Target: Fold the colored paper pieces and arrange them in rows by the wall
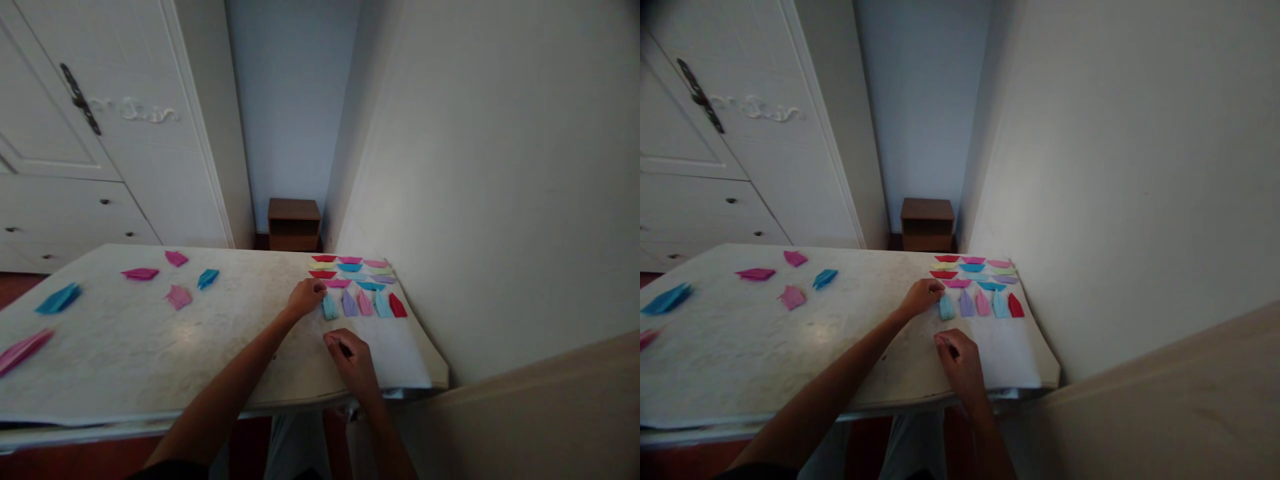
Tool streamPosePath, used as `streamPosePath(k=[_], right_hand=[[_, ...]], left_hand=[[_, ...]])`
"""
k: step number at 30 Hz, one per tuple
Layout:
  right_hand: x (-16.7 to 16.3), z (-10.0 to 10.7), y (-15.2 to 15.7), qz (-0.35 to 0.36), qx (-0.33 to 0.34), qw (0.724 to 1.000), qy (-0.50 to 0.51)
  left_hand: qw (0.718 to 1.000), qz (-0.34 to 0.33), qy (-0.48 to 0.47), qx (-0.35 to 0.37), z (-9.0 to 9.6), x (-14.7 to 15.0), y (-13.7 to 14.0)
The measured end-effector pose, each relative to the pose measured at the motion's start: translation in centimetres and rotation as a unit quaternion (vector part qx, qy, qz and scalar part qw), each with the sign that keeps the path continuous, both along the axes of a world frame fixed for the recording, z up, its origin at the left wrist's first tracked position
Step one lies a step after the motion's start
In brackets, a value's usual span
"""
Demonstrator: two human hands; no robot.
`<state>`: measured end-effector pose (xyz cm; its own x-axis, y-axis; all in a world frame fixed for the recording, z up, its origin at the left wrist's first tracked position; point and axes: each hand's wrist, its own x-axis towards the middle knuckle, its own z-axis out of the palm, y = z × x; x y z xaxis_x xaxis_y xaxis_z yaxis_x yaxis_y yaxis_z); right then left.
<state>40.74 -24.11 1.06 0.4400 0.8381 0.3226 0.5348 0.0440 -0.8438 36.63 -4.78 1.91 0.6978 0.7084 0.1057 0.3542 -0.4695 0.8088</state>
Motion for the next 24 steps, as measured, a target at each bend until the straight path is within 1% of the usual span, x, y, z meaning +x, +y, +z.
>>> streamPosePath(k=[3, 6, 8, 11, 15, 18, 24], right_hand=[[0.0, 0.1, 0.0, 0.005, 0.01, 1.0, 0.006], [0.0, 0.2, 0.1, 0.006, 0.014, 1.0, 0.02], [-0.1, 0.3, 0.0, 0.006, 0.015, 0.999, 0.027], [-0.1, 0.3, 0.1, 0.007, 0.011, 0.999, 0.032], [0.0, 0.3, 0.1, 0.013, 0.004, 0.999, 0.033], [0.0, 0.3, 0.0, 0.013, -0.001, 0.999, 0.034], [-0.1, 0.3, -0.1, 0.016, 0.002, 0.999, 0.033]], left_hand=[[1.0, 0.022, 0.006, 0.022, 0.1, 0.0, -0.3], [0.997, 0.034, 0.006, 0.065, 0.1, -0.7, -1.2], [0.995, 0.018, 0.016, 0.101, 0.1, -1.4, -1.9], [0.988, -0.037, 0.039, 0.147, -0.1, -2.3, -2.7], [0.975, -0.101, 0.062, 0.188, -0.4, -2.7, -2.8], [0.97, -0.116, 0.073, 0.202, -0.4, -2.6, -2.7], [0.962, -0.126, 0.089, 0.226, -0.4, -2.7, -2.6]])
